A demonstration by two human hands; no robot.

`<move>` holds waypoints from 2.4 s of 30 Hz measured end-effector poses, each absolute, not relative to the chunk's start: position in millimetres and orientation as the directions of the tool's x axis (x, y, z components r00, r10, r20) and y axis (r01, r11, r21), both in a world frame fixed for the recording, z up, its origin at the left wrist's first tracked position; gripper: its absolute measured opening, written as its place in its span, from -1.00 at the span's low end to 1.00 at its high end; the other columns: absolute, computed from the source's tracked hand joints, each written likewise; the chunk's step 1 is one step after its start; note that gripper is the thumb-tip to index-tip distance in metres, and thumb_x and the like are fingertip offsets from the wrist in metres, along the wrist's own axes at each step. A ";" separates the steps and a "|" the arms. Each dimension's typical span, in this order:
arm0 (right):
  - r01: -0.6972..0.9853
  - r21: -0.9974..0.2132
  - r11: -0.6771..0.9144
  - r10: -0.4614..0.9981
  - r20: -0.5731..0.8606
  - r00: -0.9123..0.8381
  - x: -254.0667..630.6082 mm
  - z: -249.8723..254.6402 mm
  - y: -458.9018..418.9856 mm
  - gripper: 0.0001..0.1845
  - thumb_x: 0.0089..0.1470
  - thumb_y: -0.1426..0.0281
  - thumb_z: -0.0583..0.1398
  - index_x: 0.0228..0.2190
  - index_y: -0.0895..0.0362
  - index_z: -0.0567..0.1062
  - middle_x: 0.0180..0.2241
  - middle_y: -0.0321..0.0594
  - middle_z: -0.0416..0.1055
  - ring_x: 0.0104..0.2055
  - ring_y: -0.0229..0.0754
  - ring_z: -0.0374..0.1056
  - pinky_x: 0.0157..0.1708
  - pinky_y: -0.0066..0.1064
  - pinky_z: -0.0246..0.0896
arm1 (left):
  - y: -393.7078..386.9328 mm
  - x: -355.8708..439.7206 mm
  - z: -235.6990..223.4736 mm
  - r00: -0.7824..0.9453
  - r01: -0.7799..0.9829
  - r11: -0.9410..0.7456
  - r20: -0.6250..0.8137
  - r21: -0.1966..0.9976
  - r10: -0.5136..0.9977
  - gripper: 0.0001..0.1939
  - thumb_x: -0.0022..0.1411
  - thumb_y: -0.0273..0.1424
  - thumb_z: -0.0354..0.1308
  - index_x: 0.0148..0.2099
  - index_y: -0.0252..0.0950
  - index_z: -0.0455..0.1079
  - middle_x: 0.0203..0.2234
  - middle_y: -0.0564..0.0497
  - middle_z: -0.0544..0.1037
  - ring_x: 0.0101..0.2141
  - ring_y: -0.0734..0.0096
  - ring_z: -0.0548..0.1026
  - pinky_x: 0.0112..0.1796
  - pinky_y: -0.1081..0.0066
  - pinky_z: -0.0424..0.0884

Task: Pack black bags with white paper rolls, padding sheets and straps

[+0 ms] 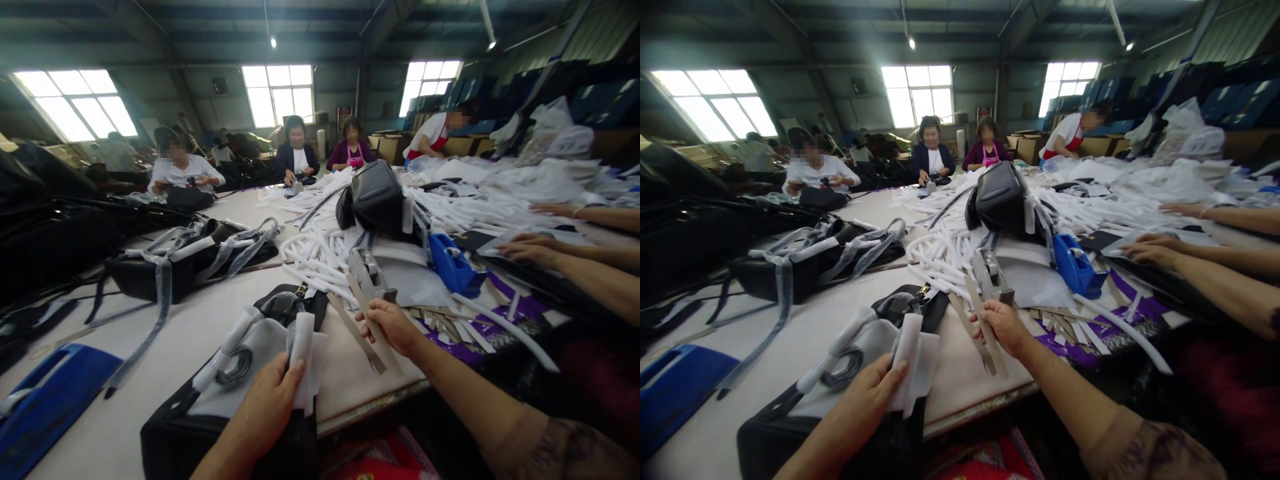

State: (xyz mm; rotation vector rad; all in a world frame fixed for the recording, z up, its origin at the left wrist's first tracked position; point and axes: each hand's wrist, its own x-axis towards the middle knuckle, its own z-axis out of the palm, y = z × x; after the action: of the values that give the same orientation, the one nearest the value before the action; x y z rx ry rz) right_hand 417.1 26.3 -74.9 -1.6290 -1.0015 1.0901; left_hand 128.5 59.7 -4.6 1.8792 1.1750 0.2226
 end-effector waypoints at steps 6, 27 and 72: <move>-0.331 -0.928 -0.170 0.921 -0.269 0.281 399.1 -80.3 26.7 -0.69 -0.03 0.20 0.18 -0.27 0.08 0.26 -0.54 -0.45 0.32 -0.67 -0.38 0.22 -0.67 -0.54 0.09 | 60.4 129.8 -6.2 0.534 0.654 -0.163 -0.298 0.738 0.791 -0.53 0.33 -0.04 -0.17 -0.24 -0.32 0.37 -0.33 -0.08 0.53 -0.27 0.14 0.46 -0.25 0.29 0.25; -0.740 -0.652 -0.167 0.961 -0.275 0.025 395.7 -62.7 11.8 -0.72 -0.07 0.23 0.28 -0.35 0.15 0.43 -0.44 -0.22 0.45 -0.47 -0.23 0.39 -0.54 -0.45 0.25 | 58.9 130.2 -5.7 0.527 0.636 -0.153 -0.281 0.756 0.802 -0.51 0.29 0.00 -0.11 -0.25 -0.32 0.40 -0.38 -0.06 0.50 -0.33 0.20 0.42 -0.32 0.35 0.26; 0.273 -0.950 -0.150 0.972 -0.192 -0.133 322.4 -74.9 10.9 -0.82 0.07 0.33 0.17 -0.48 0.13 0.54 -0.66 -0.37 0.34 -0.72 -0.35 0.18 -0.69 -0.50 0.06 | 24.0 128.6 3.3 0.465 0.754 -0.267 -0.202 0.600 0.862 -0.62 0.37 -0.15 -0.14 -0.14 -0.28 0.40 -0.25 -0.25 0.59 -0.22 -0.03 0.56 -0.27 0.22 0.36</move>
State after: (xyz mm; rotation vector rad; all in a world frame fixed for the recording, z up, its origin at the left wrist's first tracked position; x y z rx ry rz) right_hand 322.4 10.9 -74.9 -1.4604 -1.4399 1.3235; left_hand 128.6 24.0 3.3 2.0745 1.3377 0.2164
